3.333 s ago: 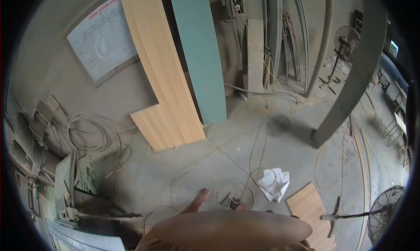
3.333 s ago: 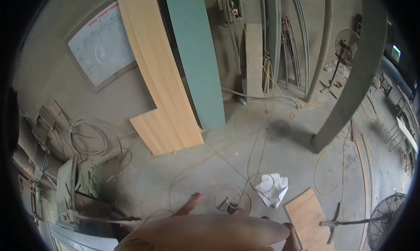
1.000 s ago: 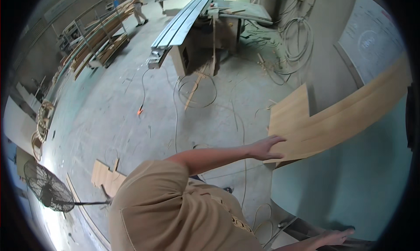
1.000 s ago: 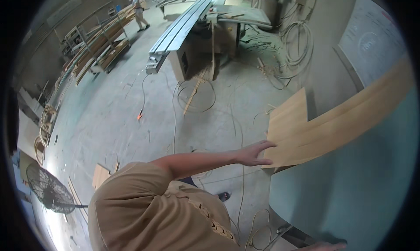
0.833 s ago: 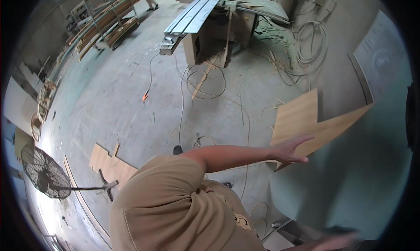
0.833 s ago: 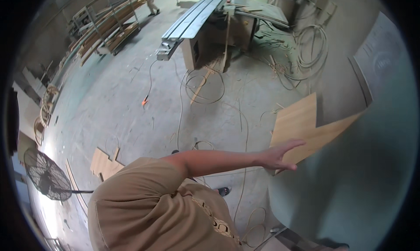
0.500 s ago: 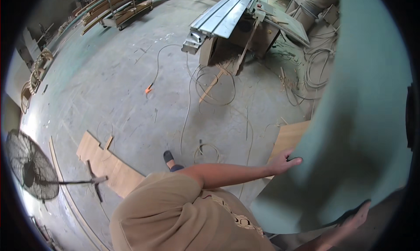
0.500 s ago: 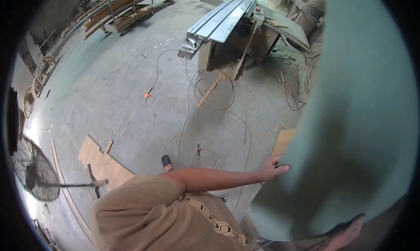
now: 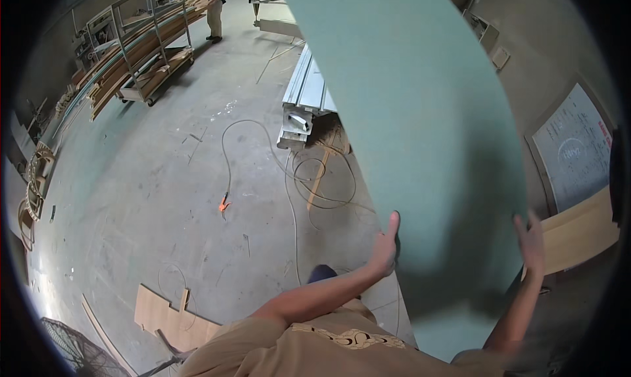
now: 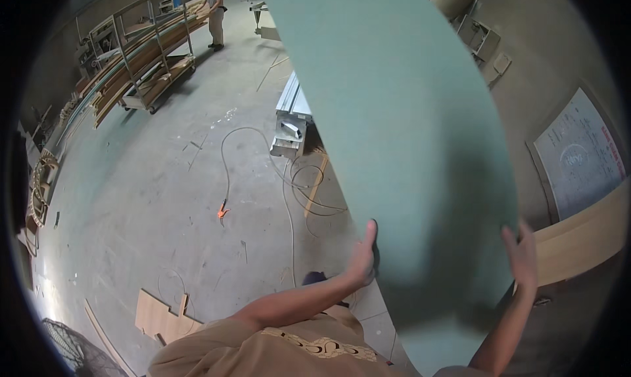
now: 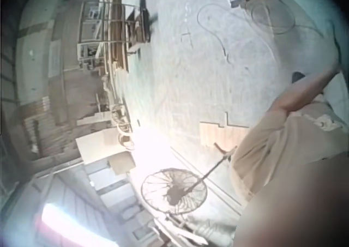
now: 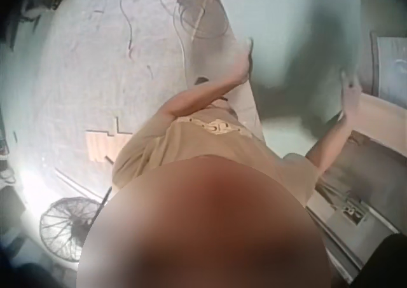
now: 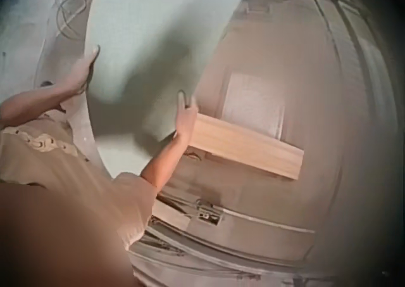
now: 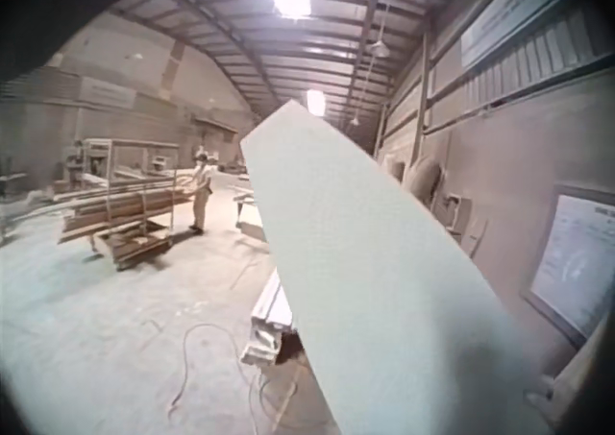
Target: Sanding the edge of a wooden board and positioning it on a sliding table saw in a furniture manufacturing facility.
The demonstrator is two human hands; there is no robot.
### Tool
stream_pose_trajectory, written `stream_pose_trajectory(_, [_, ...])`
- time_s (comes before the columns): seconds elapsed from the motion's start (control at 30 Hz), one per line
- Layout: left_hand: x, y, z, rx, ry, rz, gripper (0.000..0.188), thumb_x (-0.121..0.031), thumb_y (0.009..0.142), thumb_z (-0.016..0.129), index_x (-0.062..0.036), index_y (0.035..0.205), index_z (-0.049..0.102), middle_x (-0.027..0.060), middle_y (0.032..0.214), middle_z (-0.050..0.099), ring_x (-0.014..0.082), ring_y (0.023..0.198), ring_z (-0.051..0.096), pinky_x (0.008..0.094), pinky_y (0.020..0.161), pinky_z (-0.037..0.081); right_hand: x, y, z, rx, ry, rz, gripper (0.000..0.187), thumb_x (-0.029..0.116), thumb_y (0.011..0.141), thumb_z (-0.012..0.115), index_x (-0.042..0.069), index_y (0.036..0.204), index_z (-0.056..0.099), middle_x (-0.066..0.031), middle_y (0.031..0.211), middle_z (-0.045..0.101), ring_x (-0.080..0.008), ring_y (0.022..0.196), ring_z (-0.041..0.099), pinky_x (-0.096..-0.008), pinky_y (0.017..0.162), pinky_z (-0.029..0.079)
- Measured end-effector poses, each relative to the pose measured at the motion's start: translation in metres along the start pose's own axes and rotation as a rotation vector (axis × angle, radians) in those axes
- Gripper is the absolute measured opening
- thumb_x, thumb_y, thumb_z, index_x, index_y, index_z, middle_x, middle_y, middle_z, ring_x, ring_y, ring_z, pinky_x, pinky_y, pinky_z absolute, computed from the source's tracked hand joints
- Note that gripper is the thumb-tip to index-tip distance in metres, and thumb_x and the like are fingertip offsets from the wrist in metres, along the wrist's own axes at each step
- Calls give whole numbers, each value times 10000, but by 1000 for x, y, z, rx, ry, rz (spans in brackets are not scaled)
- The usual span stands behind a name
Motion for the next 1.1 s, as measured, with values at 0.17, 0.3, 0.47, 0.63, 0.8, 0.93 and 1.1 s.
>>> stream_pose_trajectory(0.17, [-116,94,-73,-205,161,11,668,-711,1009,667,-68,829,663,-61,740,498,86,641,444,341,537,373,-131,-17,91,-114,38,241,296,239,1055,701,-57,1059,693,-61,913,676,-146,883,591,-365,804,500])
stream_pose_trajectory(0.3, [-185,202,-146,-302,238,-12,647,-686,998,703,-55,858,682,-49,752,534,94,649,491,343,548,396,-146,65,219,-275,59,259,434,295,1020,770,-42,797,611,-2,694,505,-104,700,442,-353,625,406])
stream_pose_trajectory(0.47, [-276,373,-165,-228,238,-13,765,-637,1000,730,74,1278,680,84,1105,714,175,948,662,369,816,556,-160,180,376,-263,146,428,548,375,992,807,-47,735,570,-12,665,477,-114,694,427,-378,609,372])
stream_pose_trajectory(0.63, [-342,526,-211,-260,285,-135,781,-596,1020,725,98,1370,648,153,1252,715,219,1078,694,383,917,581,-151,274,509,-199,120,527,650,444,1025,760,18,695,397,11,664,387,-123,664,362,-409,575,316])
stream_pose_trajectory(0.8, [-406,655,-250,-221,412,-160,664,-529,1074,654,79,1338,660,161,1248,713,260,1059,697,424,918,583,-122,356,584,-125,96,669,682,454,1011,764,-14,701,377,-52,676,286,-147,671,319,-440,587,293])
stream_pose_trajectory(0.93, [-461,747,-231,-162,361,-395,534,-411,1117,592,29,1419,602,139,1335,695,292,1171,656,470,1030,533,-64,456,607,-104,-22,705,727,501,1013,741,-64,683,424,-104,652,305,-171,654,344,-471,602,335])
stream_pose_trajectory(1.1, [-553,893,-286,-101,461,-216,507,-344,1145,556,37,1479,547,156,1405,664,301,1230,646,473,1079,518,18,598,662,-126,-19,682,762,557,1017,716,-79,674,477,-137,612,398,-184,639,393,-485,625,386])
Point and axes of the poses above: each hand's wrist, its own y-axis towards the middle knuckle, its own z-axis out of the palm, x = y × z, the point moved 10 cm from there along y, towards the middle knuckle
